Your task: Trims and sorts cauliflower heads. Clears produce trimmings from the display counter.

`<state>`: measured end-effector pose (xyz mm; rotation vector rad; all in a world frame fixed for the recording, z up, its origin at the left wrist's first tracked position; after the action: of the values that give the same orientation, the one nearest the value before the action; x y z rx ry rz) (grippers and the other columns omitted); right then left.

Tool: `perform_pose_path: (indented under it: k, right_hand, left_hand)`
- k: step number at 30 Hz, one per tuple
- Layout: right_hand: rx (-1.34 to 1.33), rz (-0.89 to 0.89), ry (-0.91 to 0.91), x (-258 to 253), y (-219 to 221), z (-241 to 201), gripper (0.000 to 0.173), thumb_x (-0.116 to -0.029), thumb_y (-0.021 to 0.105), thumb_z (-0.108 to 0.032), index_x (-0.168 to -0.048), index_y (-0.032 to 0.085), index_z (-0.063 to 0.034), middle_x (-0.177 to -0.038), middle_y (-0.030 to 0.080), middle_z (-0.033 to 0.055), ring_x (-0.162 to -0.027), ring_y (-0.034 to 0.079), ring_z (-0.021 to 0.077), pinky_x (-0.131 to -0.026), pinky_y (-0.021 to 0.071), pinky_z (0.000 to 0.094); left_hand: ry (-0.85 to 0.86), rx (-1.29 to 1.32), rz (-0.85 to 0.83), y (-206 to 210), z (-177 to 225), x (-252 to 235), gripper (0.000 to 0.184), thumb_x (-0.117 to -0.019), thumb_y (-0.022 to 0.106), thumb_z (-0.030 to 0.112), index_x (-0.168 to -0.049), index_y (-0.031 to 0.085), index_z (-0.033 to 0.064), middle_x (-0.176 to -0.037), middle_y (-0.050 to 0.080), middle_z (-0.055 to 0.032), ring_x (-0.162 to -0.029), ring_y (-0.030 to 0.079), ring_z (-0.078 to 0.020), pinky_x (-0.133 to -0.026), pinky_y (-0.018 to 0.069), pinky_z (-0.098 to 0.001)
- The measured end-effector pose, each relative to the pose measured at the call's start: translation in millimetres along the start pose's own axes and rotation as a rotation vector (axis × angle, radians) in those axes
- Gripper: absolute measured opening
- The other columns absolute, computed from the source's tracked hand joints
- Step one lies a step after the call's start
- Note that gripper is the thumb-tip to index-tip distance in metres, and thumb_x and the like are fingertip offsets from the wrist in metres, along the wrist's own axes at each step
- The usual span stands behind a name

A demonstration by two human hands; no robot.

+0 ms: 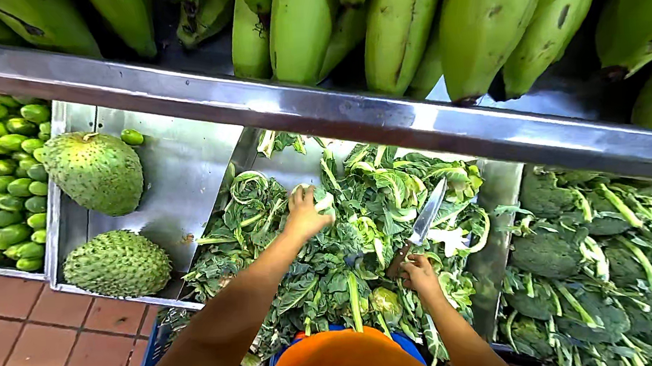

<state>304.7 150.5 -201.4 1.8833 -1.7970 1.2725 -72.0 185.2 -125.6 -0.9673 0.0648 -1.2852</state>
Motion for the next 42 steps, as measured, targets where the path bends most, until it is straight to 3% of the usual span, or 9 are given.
perform_pose_path:
  k: [2,6,10,14,18,21,24,30,42]
  right_hand:
    - [0.178,0.021,-0.026,-6,9,3,0.047,-0.0988,0.066,-0.031,-0.137,0.054,-0.005,-0.112,0.07,0.0173,-0.088,0.071,0.0292,-0.075,0.0594,0.0502]
    - [0.563,0.131,-0.045,-14,12,-16,0.052,-0.0987,0.062,-0.052,-0.119,0.067,-0.0041,-0.106,0.071,0.021,-0.102,0.069,0.0397,-0.09,0.052,0.064]
    - [0.263,0.141,-0.021,-15,1,-15,0.036,-0.0952,0.066,-0.037,-0.11,0.07,-0.0044,-0.091,0.072,0.0173,-0.082,0.07,0.0332,-0.074,0.0575,0.058]
    - [-0.031,0.196,0.004,33,-18,-12,0.033,-0.0994,0.055,-0.02,-0.127,0.053,-0.0017,-0.077,0.055,0.0127,-0.05,0.05,0.021,-0.046,0.0474,0.0404]
    - [0.078,0.176,-0.227,85,-26,-12,0.04,-0.1023,0.06,-0.036,-0.124,0.055,-0.0021,-0.078,0.056,0.0122,-0.053,0.051,0.0225,-0.049,0.0478,0.0441]
    - [0.222,-0.188,-0.292,111,-9,-23,0.036,-0.1031,0.055,-0.038,-0.119,0.063,-0.007,-0.07,0.058,0.0058,-0.05,0.054,0.0182,-0.047,0.051,0.0386]
    - [0.573,-0.302,-0.338,117,6,-38,0.04,-0.1039,0.048,-0.049,-0.118,0.068,-0.0172,-0.08,0.064,0.0023,-0.07,0.062,0.0178,-0.067,0.0542,0.0439]
    - [0.896,-0.278,-0.471,118,-2,-55,0.042,-0.1064,0.046,-0.043,-0.141,0.057,-0.0234,-0.111,0.071,0.0061,-0.1,0.069,0.0247,-0.089,0.0554,0.0542]
    - [1.223,-0.17,-0.629,133,2,-89,0.041,-0.1072,0.049,-0.036,-0.145,0.055,-0.0214,-0.113,0.07,0.0088,-0.091,0.072,0.0295,-0.076,0.0596,0.0511]
  left_hand:
    - [0.039,-0.154,0.013,9,2,-1,0.085,-0.0771,0.083,0.042,-0.151,0.048,0.0212,-0.164,0.031,-0.0119,-0.149,0.031,-0.0409,-0.11,0.0425,-0.0642]
    - [0.104,-0.065,-0.047,-27,-15,-17,0.052,-0.0876,0.08,0.039,-0.133,0.067,0.0176,-0.137,0.063,-0.0082,-0.128,0.059,-0.0291,-0.107,0.0463,-0.0603]
    - [0.182,-0.052,-0.172,-58,-30,-38,0.048,-0.0923,0.077,0.034,-0.136,0.066,0.0159,-0.13,0.068,-0.0113,-0.123,0.063,-0.0276,-0.108,0.0462,-0.0585]
    - [0.274,-0.018,-0.221,-68,-46,-44,0.043,-0.0978,0.07,0.031,-0.134,0.067,0.0089,-0.136,0.066,-0.0109,-0.129,0.06,-0.0249,-0.113,0.0424,-0.0531]
    - [0.461,-0.126,-0.083,-54,-41,-36,0.039,-0.1023,0.061,0.038,-0.13,0.07,0.0121,-0.135,0.067,-0.0069,-0.132,0.058,-0.0241,-0.115,0.0404,-0.0519]
    - [0.502,-0.163,0.04,-42,-32,-41,0.038,-0.1037,0.057,0.042,-0.127,0.073,0.0158,-0.126,0.071,-0.0048,-0.125,0.061,-0.0247,-0.11,0.0446,-0.0512]
    - [0.507,-0.283,0.078,-36,-18,-43,0.041,-0.1038,0.052,0.047,-0.118,0.074,0.0148,-0.119,0.072,-0.0049,-0.12,0.062,-0.0251,-0.107,0.0432,-0.0532]
    - [0.536,-0.144,-0.062,-30,-21,-33,0.031,-0.1046,0.057,0.032,-0.113,0.069,0.0045,-0.12,0.066,-0.0116,-0.115,0.064,-0.027,-0.101,0.0502,-0.0529]
    - [0.403,0.02,-0.189,-58,-52,-28,0.023,-0.102,0.064,0.024,-0.113,0.071,0.0056,-0.113,0.07,-0.0113,-0.108,0.066,-0.024,-0.1,0.0504,-0.0525]
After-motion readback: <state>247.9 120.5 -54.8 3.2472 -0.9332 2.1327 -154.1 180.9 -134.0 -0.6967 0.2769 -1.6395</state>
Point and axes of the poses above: each hand's wrist, its own x-axis away from the middle knuckle, its own y-axis out of the palm, z = x × y, the point moved 4 cm from there along -x, towards the middle knuckle
